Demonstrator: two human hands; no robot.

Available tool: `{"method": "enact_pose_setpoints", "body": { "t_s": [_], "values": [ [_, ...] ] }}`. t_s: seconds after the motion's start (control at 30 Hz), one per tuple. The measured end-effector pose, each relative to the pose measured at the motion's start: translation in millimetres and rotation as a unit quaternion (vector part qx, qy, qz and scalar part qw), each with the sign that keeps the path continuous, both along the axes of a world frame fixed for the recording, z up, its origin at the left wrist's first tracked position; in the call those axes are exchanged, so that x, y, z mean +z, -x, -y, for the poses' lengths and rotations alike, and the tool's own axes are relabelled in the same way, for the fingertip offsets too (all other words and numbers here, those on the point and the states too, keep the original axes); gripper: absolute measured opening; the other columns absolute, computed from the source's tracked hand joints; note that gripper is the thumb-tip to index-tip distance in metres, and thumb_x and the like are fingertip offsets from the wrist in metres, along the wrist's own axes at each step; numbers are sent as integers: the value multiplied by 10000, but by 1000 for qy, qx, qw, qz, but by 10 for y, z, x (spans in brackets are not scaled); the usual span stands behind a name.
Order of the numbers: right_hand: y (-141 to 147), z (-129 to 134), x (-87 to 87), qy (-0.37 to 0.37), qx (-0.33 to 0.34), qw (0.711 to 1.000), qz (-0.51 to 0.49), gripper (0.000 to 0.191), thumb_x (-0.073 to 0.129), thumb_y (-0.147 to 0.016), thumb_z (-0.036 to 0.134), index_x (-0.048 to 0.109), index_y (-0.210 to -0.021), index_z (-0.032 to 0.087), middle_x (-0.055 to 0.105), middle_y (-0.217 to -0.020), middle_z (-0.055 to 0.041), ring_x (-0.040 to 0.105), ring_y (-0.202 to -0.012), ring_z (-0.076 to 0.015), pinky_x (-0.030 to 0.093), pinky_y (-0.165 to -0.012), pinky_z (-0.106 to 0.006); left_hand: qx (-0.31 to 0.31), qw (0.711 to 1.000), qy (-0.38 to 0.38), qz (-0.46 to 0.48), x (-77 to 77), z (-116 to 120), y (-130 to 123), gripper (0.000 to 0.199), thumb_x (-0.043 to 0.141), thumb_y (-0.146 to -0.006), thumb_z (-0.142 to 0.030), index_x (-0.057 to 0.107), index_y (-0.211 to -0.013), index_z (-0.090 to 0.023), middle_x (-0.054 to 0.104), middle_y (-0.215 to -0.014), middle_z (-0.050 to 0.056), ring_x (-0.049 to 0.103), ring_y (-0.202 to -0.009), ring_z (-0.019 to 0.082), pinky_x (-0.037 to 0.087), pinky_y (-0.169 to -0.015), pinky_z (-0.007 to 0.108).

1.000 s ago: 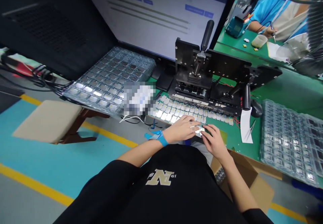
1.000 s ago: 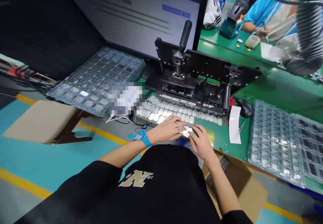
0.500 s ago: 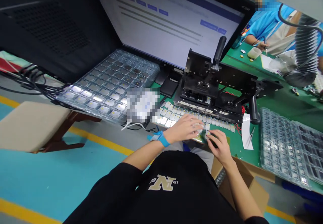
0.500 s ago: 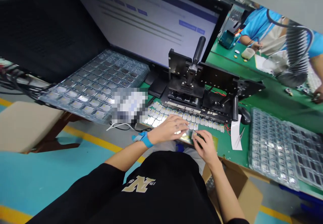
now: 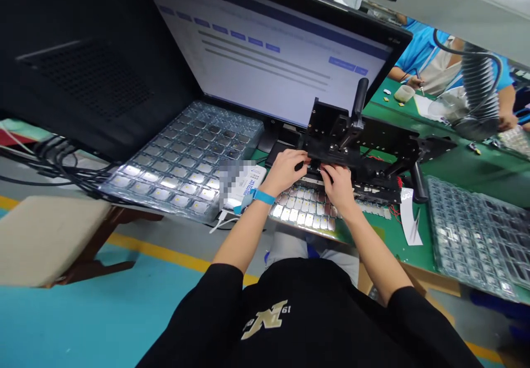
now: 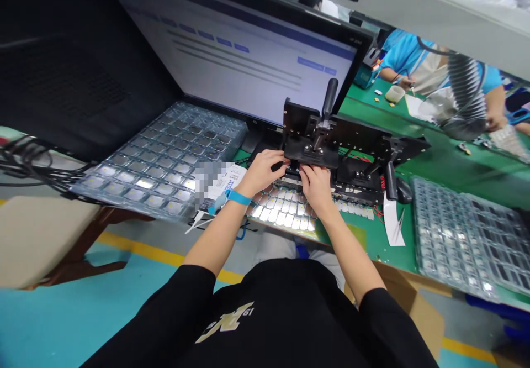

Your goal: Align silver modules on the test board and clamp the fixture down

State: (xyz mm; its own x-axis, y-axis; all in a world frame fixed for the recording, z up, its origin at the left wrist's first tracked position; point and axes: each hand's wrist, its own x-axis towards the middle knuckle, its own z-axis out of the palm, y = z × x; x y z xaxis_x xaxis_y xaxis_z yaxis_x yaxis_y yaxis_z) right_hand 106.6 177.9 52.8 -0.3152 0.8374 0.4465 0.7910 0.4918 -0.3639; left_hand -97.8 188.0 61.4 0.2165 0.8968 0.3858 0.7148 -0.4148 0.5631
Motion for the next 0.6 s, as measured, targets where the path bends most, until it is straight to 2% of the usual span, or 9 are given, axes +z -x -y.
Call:
{"method": "enact_pose_setpoints", "body": {
  "t_s": [0.17, 0.3, 0.47, 0.6],
  "values": [
    [-31, -50, 59, 30, 11, 999, 17, 258, 521, -988, 284, 725, -1136, 230, 722, -1183, -75, 630, -1164, -270, 423, -1051, -458, -18, 1000, 14, 13, -47, 0, 5, 221, 578, -916, -234, 748, -1056, -253, 698, -1268, 8, 596, -1149, 217, 447, -991, 383],
    [-55, -94, 134, 58, 34, 997, 26, 242, 545, -977, 284, 749, -1095, 230, 737, -1171, -44, 657, -1152, -251, 443, -1061, -416, -18, 1000, 10, 9, -105, 5, 28, 225, 573, -940, -264, 757, -1069, -267, 706, -1264, 4, 592, -1154, 221, 446, -997, 398],
    [-88, -150, 181, 81, 62, 994, 35, 248, 556, -969, 294, 764, -1079, 217, 746, -1149, -49, 677, -1127, -248, 472, -1049, -378, -15, 1000, 2, 3, -184, 21, 25, 251, 549, -976, -308, 746, -1129, -284, 684, -1315, -3, 572, -1172, 225, 444, -1016, 415],
    [-79, -151, 187, 87, 66, 993, 42, 264, 542, -971, 271, 755, -1115, 214, 734, -1181, -71, 663, -1167, -258, 458, -1071, -395, -7, 1000, 1, 14, -220, 20, 6, 247, 549, -979, -319, 751, -1118, -292, 686, -1313, -2, 569, -1176, 216, 451, -1031, 417]
  ]
}}
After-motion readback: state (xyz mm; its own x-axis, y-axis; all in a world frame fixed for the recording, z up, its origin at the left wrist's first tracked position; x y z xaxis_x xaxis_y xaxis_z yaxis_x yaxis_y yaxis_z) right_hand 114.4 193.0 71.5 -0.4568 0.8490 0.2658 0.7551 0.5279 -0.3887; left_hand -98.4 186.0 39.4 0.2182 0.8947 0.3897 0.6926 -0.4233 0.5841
